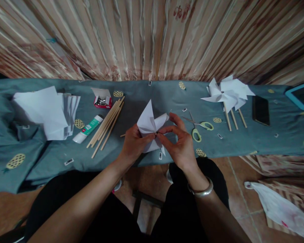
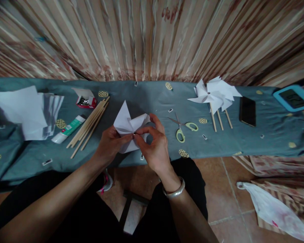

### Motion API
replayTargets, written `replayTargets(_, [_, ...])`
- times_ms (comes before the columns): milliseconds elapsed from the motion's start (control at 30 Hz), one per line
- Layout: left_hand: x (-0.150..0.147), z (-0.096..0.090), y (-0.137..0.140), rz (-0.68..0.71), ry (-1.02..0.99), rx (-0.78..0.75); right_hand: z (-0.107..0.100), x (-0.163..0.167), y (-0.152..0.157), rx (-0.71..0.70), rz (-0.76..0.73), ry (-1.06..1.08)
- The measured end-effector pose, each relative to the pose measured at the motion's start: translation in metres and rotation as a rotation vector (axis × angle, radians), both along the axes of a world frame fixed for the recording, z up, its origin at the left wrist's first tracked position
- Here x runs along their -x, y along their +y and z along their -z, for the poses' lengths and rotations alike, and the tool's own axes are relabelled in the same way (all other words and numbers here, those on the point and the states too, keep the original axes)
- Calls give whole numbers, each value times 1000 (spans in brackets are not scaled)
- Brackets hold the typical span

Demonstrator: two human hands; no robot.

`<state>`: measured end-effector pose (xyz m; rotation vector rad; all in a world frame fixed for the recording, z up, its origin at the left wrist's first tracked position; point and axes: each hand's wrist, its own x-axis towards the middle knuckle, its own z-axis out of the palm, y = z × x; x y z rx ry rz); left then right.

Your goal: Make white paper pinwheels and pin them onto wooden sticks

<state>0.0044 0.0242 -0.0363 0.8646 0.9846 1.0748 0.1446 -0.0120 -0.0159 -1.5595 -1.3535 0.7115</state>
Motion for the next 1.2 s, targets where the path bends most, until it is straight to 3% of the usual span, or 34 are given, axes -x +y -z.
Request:
replayTargets(300, [1,1,0,-17,39,-23,0,-5,6,96,-32,174])
replayTargets(533, [0,1,-1,-37,14,35,1,-1,5,49,-54,163])
replayTargets(700, [3,0,3,-78,-8,99,2,-28,3,-43,26,238])
replayTargets(800, [7,-3,5,-103,-22,127,11,-52,2,-72,128,42])
replayTargets(933, [12,-8,6,-112,-64,172,29,-66,2,-78,106,-348])
replayTargets(1033, [12,-11,4,-114,-89,226,34,-62,2,-77,97,-455])
replayTargets(1100, [11,-12,3,-104,-97,267,33,-57,2,-87,115,-379])
replayTargets(1200, [9,-13,1,-74,-124,300,30,-45,3,-99,90,-44])
